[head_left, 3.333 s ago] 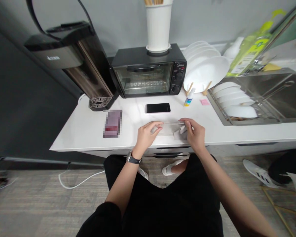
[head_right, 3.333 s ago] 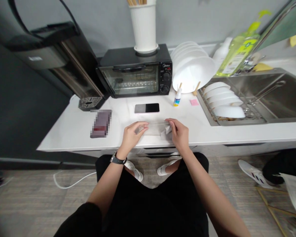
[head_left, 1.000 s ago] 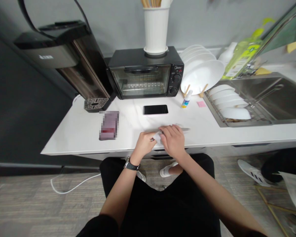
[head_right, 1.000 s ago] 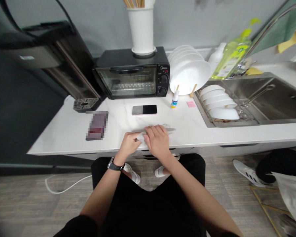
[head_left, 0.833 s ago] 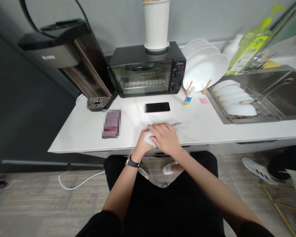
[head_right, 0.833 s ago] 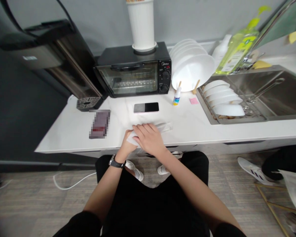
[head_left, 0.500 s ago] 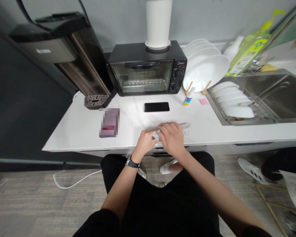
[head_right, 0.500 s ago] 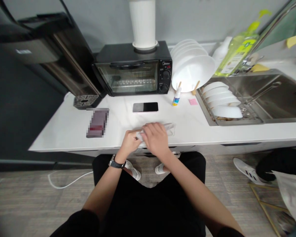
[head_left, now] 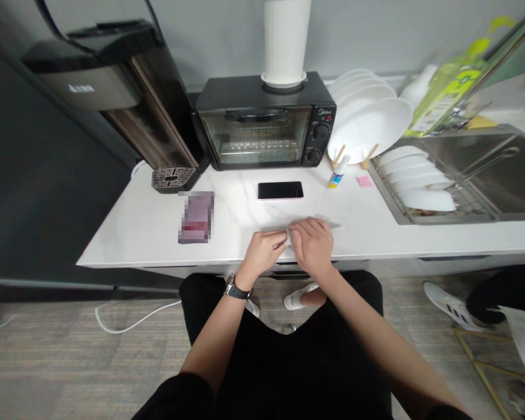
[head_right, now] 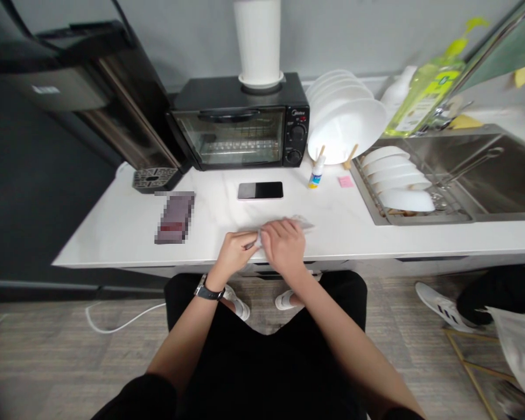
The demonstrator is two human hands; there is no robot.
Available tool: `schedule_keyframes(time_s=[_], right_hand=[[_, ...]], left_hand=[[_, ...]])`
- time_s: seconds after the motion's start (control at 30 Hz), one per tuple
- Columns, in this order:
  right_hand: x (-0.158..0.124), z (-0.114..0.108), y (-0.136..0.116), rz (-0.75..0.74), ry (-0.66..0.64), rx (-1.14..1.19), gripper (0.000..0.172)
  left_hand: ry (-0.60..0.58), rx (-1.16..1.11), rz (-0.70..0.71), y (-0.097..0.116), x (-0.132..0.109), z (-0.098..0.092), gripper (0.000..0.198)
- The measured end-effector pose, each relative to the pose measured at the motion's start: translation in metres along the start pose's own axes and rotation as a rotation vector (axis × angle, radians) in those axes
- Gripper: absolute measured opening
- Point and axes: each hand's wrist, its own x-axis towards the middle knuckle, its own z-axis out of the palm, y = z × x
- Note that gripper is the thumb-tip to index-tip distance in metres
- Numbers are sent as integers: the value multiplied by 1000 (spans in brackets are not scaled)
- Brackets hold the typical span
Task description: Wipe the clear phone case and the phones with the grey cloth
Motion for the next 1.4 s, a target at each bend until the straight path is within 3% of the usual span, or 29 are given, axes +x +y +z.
schedule_keyframes(time_s=[0.07, 0.13, 0.2, 0.3, 0.37, 0.43, 0.53, 0.6, 0.67, 0.8, 0.87, 0.93, 1.03, 1.1, 1.17, 1.3, 1.4], right_hand=[[2, 3, -23, -72, -20, 32, 30], [5, 2, -28, -124, -41, 51, 33], [6, -3, -12, -91, -44, 37, 32], [8, -11, 25, 82, 1, -39, 30], [8, -13, 34, 156, 38, -72, 31], [8, -10, 20, 131, 39, -58, 31], [8, -4, -23, -22, -13, 10, 31], [10, -3, -38, -137, -52, 46, 35], [13, -5, -30, -166, -71, 53, 35], [17, -12, 20, 43, -3, -13, 32], [17, -14, 26, 98, 26, -37, 33], [15, -11, 9, 66, 17, -26, 32], [13, -4, -32, -98, -40, 33, 33], [14, -2, -42, -195, -74, 57, 37], [16, -3, -28, -184, -73, 44, 34], [17, -10, 24, 30, 8, -36, 33], [14, -10, 18, 65, 14, -51, 34]], left_hand=[[3, 30, -14, -9, -3, 1, 15], [1, 41, -21, -13, -3, 0, 17], [-3, 33, -22, -9, -2, -2, 15], [-13, -46, -4, 5, 3, -4, 19], [-13, -98, 0, 9, 5, -4, 24], [1, -98, -19, 5, 4, -2, 21], [30, -38, -55, -10, -2, 2, 14], [41, -18, -62, -16, -5, 2, 14], [34, -15, -58, -15, -5, 2, 14], [8, -56, -35, 3, 2, 0, 21], [15, -73, -32, 6, 3, 2, 23], [28, -68, -41, 1, 0, 4, 18], [63, -29, -71, -16, -8, 6, 12], [75, -8, -81, -22, -12, 5, 11], [61, -8, -70, -19, -10, 3, 11], [30, -57, -17, 2, 0, 0, 19], [26, -52, -6, 5, 2, 0, 18]])
